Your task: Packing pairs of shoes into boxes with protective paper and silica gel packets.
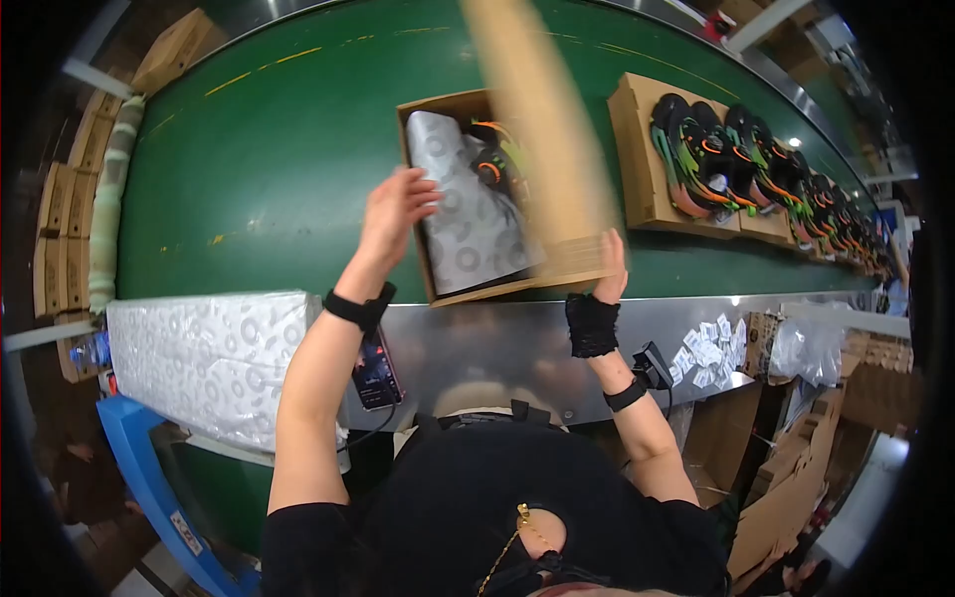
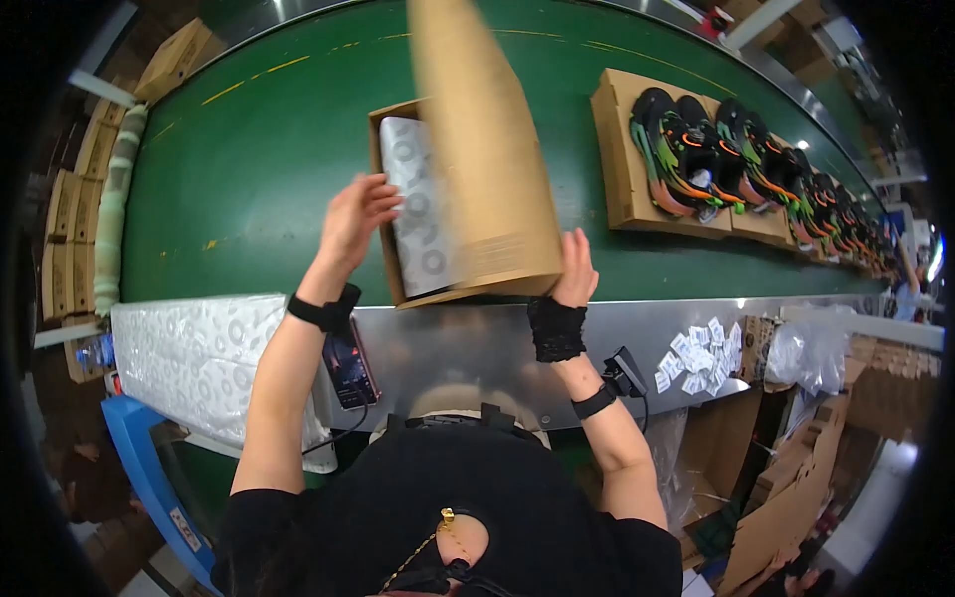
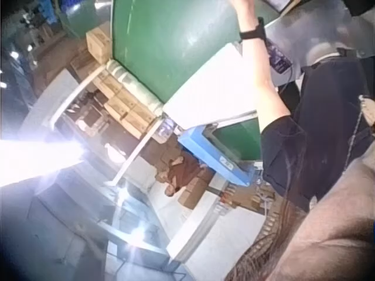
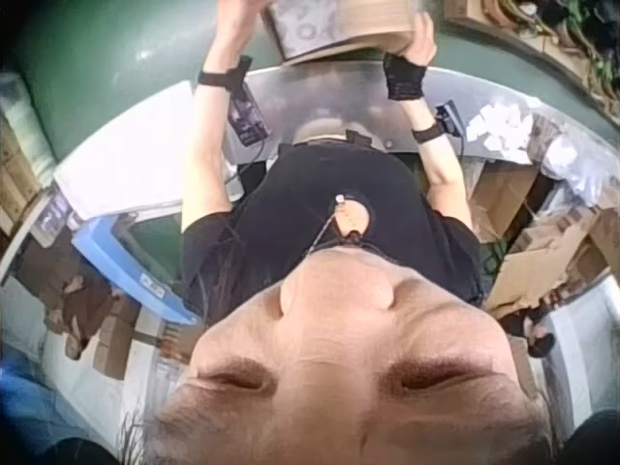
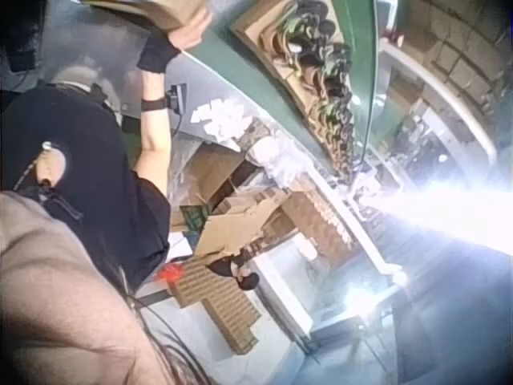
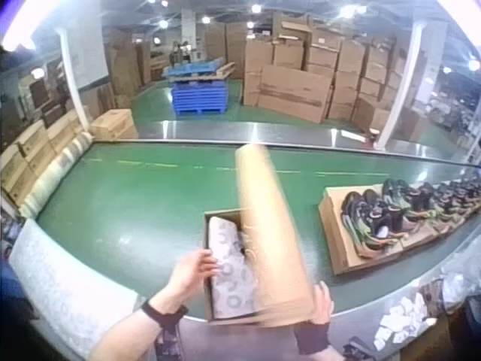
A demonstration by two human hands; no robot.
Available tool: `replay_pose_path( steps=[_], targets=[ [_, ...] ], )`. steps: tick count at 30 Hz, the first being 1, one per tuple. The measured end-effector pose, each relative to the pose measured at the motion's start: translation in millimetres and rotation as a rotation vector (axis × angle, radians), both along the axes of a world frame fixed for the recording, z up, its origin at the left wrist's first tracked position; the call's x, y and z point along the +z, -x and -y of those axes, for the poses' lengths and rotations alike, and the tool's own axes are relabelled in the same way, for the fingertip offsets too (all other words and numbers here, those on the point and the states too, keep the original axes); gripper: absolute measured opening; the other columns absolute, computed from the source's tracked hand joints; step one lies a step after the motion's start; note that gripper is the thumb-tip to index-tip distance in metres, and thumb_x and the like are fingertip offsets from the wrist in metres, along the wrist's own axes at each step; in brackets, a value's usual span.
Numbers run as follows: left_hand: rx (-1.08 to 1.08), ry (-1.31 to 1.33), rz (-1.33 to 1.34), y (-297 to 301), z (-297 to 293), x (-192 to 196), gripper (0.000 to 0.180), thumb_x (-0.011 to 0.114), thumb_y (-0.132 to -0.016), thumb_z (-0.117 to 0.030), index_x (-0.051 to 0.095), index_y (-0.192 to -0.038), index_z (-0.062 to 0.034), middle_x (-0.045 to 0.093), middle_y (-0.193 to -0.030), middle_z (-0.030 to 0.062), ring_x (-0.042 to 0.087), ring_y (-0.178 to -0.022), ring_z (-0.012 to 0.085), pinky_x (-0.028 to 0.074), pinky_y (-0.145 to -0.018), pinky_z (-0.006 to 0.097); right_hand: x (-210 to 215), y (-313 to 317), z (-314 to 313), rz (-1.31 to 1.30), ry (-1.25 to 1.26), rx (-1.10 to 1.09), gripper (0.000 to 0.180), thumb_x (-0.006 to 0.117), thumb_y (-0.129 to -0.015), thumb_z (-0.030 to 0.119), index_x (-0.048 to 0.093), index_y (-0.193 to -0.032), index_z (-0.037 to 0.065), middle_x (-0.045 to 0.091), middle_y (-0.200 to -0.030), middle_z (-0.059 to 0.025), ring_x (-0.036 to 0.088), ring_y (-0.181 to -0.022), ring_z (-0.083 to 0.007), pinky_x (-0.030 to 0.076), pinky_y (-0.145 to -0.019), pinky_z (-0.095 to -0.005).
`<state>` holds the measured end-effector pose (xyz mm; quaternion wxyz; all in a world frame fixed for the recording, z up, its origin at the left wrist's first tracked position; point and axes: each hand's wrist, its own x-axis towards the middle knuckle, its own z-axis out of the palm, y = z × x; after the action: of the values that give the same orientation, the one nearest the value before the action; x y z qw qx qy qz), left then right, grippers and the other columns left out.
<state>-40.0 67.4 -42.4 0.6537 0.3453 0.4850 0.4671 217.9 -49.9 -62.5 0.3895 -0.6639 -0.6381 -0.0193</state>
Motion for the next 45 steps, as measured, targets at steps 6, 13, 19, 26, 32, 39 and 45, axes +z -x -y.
replay_pose_path(
  steps=[6,13,19,26,32,39,45],
  targets=[
    [-0.155,-0.169,-0.580,22,44,-59,0.059,0.033,-0.089,-0.049,0.054,-0.095,0.0067,0.058,-0.086,0.0235,0.056,-0.080,0.0299,0.042,-0.068,0.038,-40,4,1,0.418,0.067,0.219,0.061,0.044,-0.064,-0.009,0.044,-0.122,0.008,0.033,-0.133,-0.0145,0.032,-0.121,-0.0321,0.028,-0.091,-0.0450],
    [0.067,-0.167,-0.760,3,60,-55,0.052,0.041,-0.087,-0.045,0.055,-0.087,0.0053,0.058,-0.078,0.0212,0.057,-0.076,0.0288,0.043,-0.068,0.037,-40,-7,14,0.451,0.175,0.228,0.054,0.043,-0.074,-0.004,0.042,-0.124,0.016,0.033,-0.133,-0.0143,0.031,-0.122,-0.0353,0.031,-0.087,-0.0502],
    [-0.132,0.169,0.033,11,36,-52,0.058,0.054,-0.077,-0.046,0.046,-0.114,-0.0023,0.055,-0.105,0.0086,0.052,-0.097,0.0166,0.043,-0.079,0.029,0,-14,-5,0.367,0.217,0.314,0.047,0.046,-0.073,0.003,0.049,-0.118,0.015,0.042,-0.125,-0.0151,0.036,-0.118,-0.0345,0.034,-0.086,-0.0462],
    [0.078,0.104,0.140,24,80,22,0.043,0.050,-0.079,-0.038,0.051,-0.102,-0.0026,0.058,-0.090,0.0072,0.058,-0.078,0.0175,0.047,-0.069,0.026,87,-18,-7,0.368,-0.066,0.410,0.043,0.054,-0.065,0.005,0.054,-0.108,0.013,0.049,-0.115,-0.0112,0.046,-0.108,-0.0277,0.037,-0.082,-0.0422],
    [0.729,-0.385,-0.504,123,214,36,0.021,0.037,-0.089,-0.025,0.052,-0.086,-0.0097,0.056,-0.099,0.0076,0.056,-0.087,0.0156,0.046,-0.075,0.029,95,-96,-34,0.395,-0.285,0.360,0.038,0.070,-0.053,0.014,0.055,-0.088,0.008,0.055,-0.098,-0.0101,0.053,-0.089,-0.0292,0.043,-0.072,-0.0378],
    [1.372,-0.307,0.239,160,367,72,0.077,0.057,-0.068,-0.050,0.034,-0.127,-0.0058,0.038,-0.128,0.0095,0.035,-0.118,0.0316,0.028,-0.092,0.058,72,-235,-109,0.399,0.349,0.096,0.055,0.067,-0.066,0.042,0.057,-0.107,0.007,0.061,-0.094,-0.0161,0.056,-0.093,-0.0303,0.042,-0.083,-0.0373],
    [1.409,-0.107,0.498,117,396,48,0.095,0.058,-0.072,-0.053,0.002,-0.136,-0.0099,0.011,-0.138,0.0231,0.023,-0.124,0.0411,0.022,-0.098,0.056,58,-233,-132,0.261,0.483,0.190,0.046,0.067,-0.068,0.041,0.062,-0.098,0.007,0.063,-0.089,-0.0148,0.060,-0.082,-0.0236,0.045,-0.075,-0.0308]
  ],
)
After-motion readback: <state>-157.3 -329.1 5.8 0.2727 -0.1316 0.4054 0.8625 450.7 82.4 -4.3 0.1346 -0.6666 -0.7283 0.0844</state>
